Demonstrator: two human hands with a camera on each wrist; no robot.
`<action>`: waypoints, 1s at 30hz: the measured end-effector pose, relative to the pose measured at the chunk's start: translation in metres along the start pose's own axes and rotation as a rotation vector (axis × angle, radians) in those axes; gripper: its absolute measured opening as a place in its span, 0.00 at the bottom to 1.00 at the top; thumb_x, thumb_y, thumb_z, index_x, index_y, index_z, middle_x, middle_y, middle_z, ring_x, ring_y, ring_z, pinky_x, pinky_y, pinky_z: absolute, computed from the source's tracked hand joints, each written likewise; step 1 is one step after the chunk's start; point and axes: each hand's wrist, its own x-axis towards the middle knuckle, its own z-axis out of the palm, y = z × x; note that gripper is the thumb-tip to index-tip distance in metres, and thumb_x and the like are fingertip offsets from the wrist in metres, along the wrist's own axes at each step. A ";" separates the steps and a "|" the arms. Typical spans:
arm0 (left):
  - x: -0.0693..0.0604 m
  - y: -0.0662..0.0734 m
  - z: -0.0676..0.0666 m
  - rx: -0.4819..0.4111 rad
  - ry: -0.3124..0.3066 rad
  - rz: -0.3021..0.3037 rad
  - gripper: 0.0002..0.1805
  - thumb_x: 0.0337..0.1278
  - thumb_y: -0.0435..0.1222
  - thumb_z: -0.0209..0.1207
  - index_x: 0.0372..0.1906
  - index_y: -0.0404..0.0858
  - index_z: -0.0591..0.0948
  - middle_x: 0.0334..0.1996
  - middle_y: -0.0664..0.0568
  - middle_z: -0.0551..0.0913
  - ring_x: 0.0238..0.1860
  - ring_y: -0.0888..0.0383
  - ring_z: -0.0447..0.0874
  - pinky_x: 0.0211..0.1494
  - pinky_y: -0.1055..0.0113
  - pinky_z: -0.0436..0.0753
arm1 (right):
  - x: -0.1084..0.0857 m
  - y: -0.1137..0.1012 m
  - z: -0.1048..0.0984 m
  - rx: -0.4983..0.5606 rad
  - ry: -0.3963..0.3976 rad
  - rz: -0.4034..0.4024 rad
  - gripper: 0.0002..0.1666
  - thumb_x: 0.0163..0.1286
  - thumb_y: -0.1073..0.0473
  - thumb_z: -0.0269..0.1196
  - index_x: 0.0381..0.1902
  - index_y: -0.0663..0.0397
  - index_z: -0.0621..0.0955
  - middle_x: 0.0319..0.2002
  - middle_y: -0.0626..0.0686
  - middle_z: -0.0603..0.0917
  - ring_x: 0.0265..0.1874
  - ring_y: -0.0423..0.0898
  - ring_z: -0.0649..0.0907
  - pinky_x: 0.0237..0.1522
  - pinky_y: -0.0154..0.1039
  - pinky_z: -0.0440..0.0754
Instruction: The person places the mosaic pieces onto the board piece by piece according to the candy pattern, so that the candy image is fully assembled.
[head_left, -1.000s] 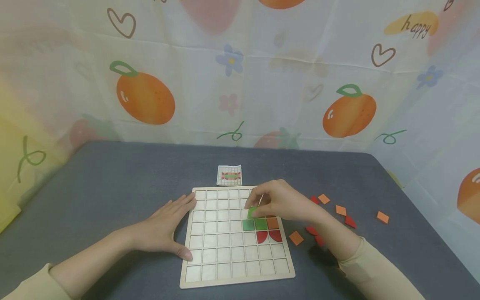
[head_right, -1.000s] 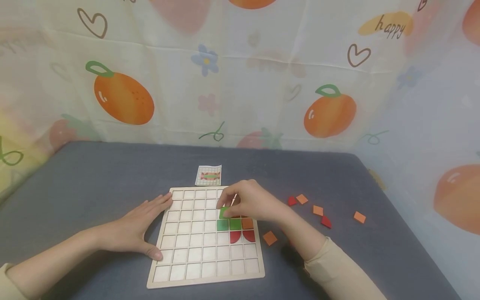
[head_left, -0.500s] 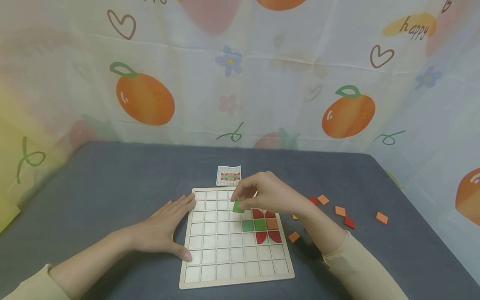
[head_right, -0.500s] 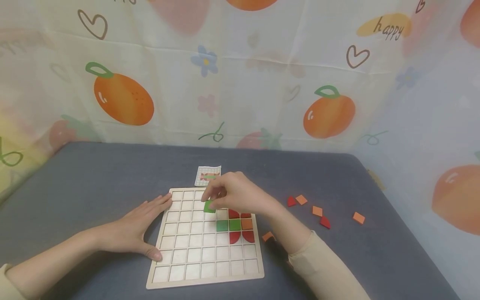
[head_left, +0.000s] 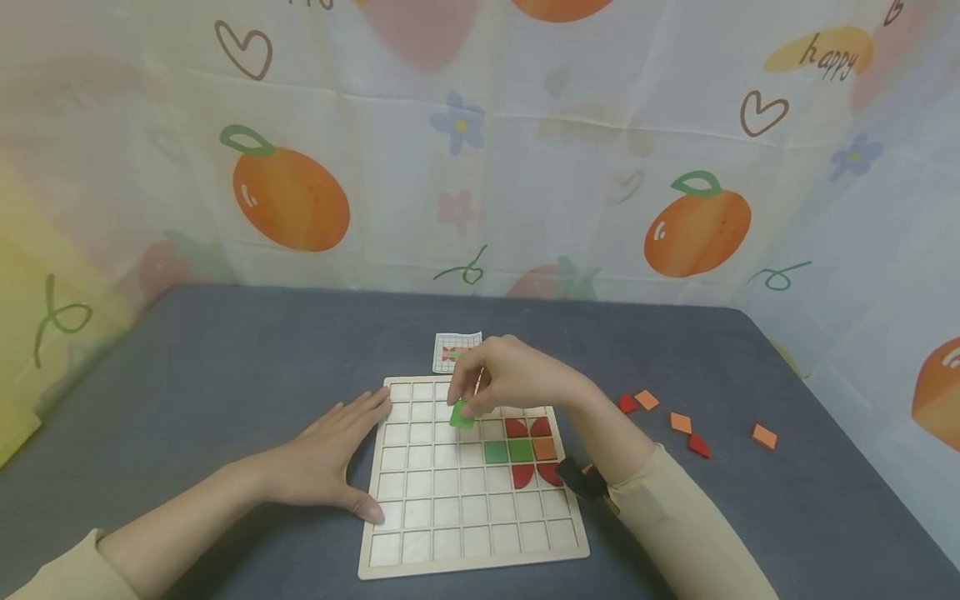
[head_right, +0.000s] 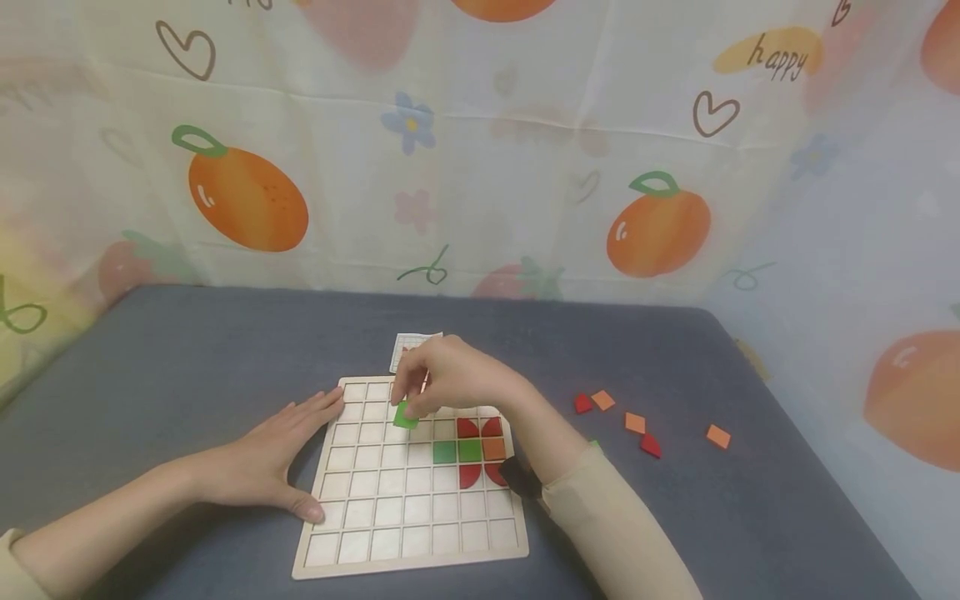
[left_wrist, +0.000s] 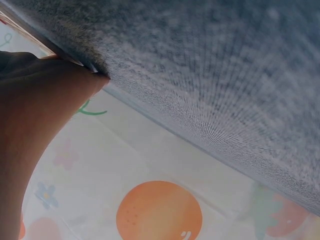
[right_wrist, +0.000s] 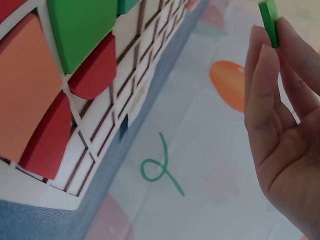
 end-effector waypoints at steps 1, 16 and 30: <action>0.000 0.000 0.000 0.000 -0.001 -0.001 0.73 0.29 0.70 0.70 0.77 0.31 0.52 0.80 0.41 0.47 0.79 0.34 0.45 0.76 0.31 0.50 | 0.002 0.001 0.001 -0.010 -0.019 0.007 0.08 0.58 0.62 0.72 0.33 0.41 0.87 0.30 0.43 0.86 0.30 0.41 0.83 0.30 0.35 0.83; 0.000 -0.002 0.002 0.003 0.010 0.005 0.73 0.29 0.69 0.70 0.77 0.31 0.52 0.80 0.41 0.47 0.79 0.34 0.45 0.76 0.31 0.51 | 0.016 0.008 0.019 -0.040 -0.215 0.137 0.10 0.54 0.70 0.71 0.26 0.48 0.86 0.18 0.45 0.83 0.20 0.42 0.79 0.25 0.31 0.76; -0.001 -0.002 0.002 -0.001 0.017 0.011 0.73 0.29 0.69 0.70 0.77 0.31 0.53 0.80 0.41 0.47 0.79 0.33 0.45 0.75 0.30 0.50 | 0.017 0.008 0.024 -0.063 -0.233 0.153 0.10 0.54 0.74 0.66 0.29 0.54 0.86 0.18 0.45 0.80 0.17 0.41 0.75 0.22 0.30 0.72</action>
